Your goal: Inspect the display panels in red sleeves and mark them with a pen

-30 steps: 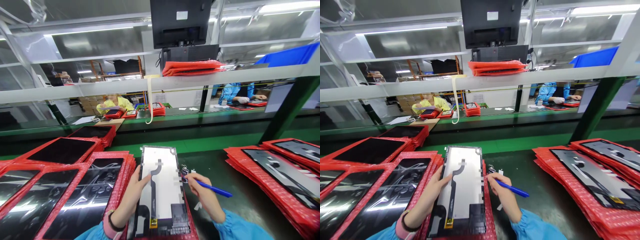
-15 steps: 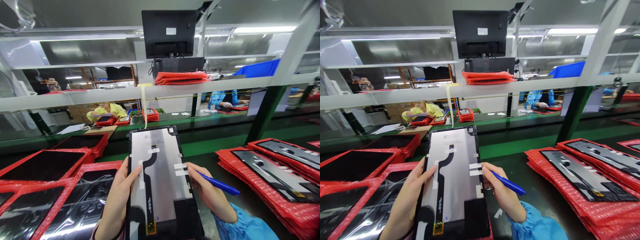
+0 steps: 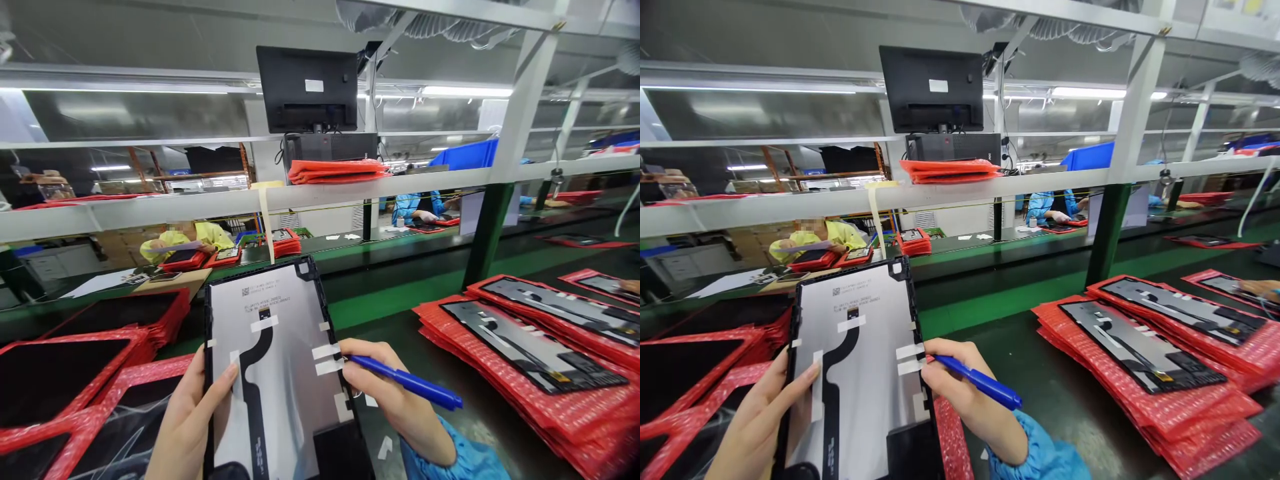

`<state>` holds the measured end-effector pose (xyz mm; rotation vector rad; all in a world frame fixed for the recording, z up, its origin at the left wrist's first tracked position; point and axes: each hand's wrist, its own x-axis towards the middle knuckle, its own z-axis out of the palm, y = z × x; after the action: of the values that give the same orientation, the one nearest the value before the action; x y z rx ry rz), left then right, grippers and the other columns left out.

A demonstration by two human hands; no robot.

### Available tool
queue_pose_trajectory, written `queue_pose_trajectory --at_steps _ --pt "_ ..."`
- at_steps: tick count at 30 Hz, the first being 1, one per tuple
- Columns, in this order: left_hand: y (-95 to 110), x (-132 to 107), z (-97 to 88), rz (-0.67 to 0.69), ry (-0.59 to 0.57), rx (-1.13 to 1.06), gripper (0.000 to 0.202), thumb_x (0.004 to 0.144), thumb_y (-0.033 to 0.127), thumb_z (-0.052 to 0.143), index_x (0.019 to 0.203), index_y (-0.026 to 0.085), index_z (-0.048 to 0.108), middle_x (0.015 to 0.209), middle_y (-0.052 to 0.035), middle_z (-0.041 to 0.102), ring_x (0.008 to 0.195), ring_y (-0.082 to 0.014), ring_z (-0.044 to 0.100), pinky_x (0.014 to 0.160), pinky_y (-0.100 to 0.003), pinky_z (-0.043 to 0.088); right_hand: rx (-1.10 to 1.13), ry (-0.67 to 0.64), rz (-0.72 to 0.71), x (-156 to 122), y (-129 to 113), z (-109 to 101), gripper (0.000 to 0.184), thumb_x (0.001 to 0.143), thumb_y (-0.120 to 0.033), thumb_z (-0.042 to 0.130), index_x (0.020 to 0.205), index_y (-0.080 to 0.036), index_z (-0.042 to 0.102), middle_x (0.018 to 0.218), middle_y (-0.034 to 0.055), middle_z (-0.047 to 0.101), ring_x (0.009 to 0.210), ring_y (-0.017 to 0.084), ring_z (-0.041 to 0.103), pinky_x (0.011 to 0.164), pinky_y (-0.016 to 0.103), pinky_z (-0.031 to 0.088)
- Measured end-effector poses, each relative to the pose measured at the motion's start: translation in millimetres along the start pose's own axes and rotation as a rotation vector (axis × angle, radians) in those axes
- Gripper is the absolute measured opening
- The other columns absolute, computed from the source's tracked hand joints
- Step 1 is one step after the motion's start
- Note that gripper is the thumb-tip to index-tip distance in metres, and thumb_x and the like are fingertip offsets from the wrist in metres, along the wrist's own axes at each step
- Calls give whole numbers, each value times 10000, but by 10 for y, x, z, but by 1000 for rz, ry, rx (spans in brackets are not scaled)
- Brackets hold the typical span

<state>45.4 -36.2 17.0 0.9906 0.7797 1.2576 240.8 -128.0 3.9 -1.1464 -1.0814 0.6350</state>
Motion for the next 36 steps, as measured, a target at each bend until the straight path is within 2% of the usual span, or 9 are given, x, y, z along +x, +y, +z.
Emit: queue_pose_trajectory --at_steps 3,7,12,17,24,27,29,31,36 --pt "-20 17 -42 14 -5 44 696 703 353 777 1347 330 514 1231 29 683 1165 -217 601 838 -158 527 -122 2 -55 29 28 -1 169 767 -305 619 758 -214 761 686 15 637 621 161 543 586 267 448" --pt "-56 31 -69 16 -24 65 691 708 363 772 1346 331 509 1219 21 689 1183 -221 588 839 -166 528 -162 -102 -35 44 56 -19 235 812 -296 539 665 -200 694 633 2 598 616 157 528 575 254 426" --pt "-70 15 -72 25 21 90 682 677 384 786 1314 331 550 1248 30 673 1154 -221 606 831 -157 524 -212 -18 -44 -24 46 15 292 843 -366 490 683 -212 680 678 23 605 655 183 526 598 271 429" --pt "-81 -10 -123 21 27 111 719 658 416 795 1324 355 532 1218 29 688 1117 -243 629 857 -219 541 -344 -48 -74 -31 7 98 243 815 -331 553 607 -207 533 474 -79 283 471 103 247 470 248 268" --pt "-78 -25 -113 23 13 136 734 657 413 799 1335 352 525 1248 26 672 1144 -253 612 855 -223 546 -286 -19 -14 -11 -4 131 293 790 -308 567 567 -207 407 481 -91 240 474 82 195 439 235 202" --pt "-64 24 -123 24 25 108 681 660 389 803 1296 345 564 1245 33 673 1178 -237 590 857 -197 536 -247 -15 6 -37 38 92 228 775 -351 608 612 -196 571 499 -66 349 477 96 300 463 235 291" --pt "-60 63 -142 17 31 96 652 654 383 809 1267 338 590 1232 33 680 1195 -232 579 835 -176 539 -211 67 18 -59 85 59 186 746 -382 653 739 -205 707 651 -6 534 570 140 473 536 256 407" --pt "-60 91 -159 12 40 92 646 646 378 816 1253 337 601 1223 35 685 1218 -229 561 807 -154 541 -176 138 37 -63 123 31 219 736 -404 678 829 -220 754 835 40 619 703 187 567 625 285 476" --pt "-53 65 -142 9 -7 60 683 681 371 792 1315 337 543 1232 32 681 1209 -214 566 816 -142 526 -94 -92 -28 20 97 22 308 849 -376 560 637 -178 662 617 -1 531 598 146 497 563 254 426"
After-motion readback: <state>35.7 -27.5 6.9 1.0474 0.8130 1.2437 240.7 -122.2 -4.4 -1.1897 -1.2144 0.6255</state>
